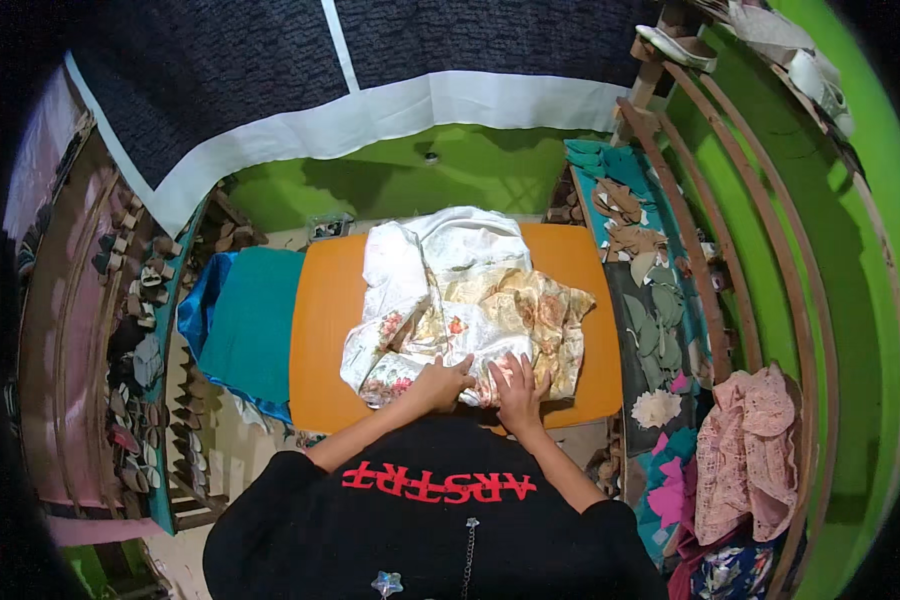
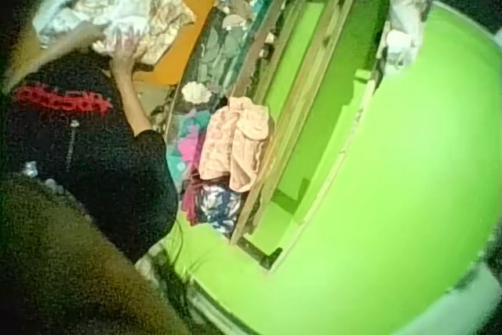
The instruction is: Fold a piece of cloth on a wooden table and place it on a shelf.
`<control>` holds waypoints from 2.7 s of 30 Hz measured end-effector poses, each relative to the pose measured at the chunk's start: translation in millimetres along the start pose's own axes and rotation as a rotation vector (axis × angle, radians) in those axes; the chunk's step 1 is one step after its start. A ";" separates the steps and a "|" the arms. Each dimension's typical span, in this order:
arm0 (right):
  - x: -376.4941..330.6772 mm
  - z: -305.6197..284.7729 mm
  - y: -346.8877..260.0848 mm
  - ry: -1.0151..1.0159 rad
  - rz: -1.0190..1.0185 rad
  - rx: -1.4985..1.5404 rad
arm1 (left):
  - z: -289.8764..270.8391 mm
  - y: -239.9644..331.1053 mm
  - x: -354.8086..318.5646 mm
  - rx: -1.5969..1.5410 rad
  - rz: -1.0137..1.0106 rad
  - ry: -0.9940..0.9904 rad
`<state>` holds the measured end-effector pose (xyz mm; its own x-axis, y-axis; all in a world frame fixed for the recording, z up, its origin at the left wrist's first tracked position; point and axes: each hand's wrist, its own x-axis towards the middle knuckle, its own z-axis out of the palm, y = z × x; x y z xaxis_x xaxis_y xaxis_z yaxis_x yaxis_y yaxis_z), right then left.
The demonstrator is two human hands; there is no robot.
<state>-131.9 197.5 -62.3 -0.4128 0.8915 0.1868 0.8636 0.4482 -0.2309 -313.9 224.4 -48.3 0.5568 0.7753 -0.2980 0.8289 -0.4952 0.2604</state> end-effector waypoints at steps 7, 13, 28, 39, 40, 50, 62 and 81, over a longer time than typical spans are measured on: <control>1.3 -9.1 12.0 0.039 -0.174 0.166 | -42.2 -38.2 -29.4 -0.602 0.059 0.056; 4.9 -22.8 33.5 -0.207 -0.167 0.310 | -58.5 -118.6 -22.3 -0.553 0.117 0.648; 160.4 -95.9 47.0 -0.659 0.028 0.683 | 39.8 -164.9 -68.2 -1.992 -0.307 0.060; 204.9 13.1 41.3 -0.523 0.233 -0.070 | 27.2 -121.7 -63.3 -1.077 -0.727 0.811; 207.4 6.3 35.9 -0.524 0.228 -0.069 | 31.6 -119.6 -64.1 -1.077 -0.731 0.814; 123.4 23.7 -19.0 -0.049 0.066 0.061 | 19.1 -137.8 -62.9 -1.510 -0.790 0.272; 118.4 36.2 -15.9 0.060 -0.002 0.083 | 3.3 -138.8 -54.5 -1.723 -0.545 0.213; 146.7 4.5 33.1 0.393 0.335 0.212 | -238.4 -52.0 -53.2 0.083 0.242 0.773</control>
<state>-165.2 343.5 -46.9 0.0478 0.9141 0.4026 0.8349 0.1846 -0.5185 -399.6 302.3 173.0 0.5511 0.6796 0.4842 0.7087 -0.6875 0.1583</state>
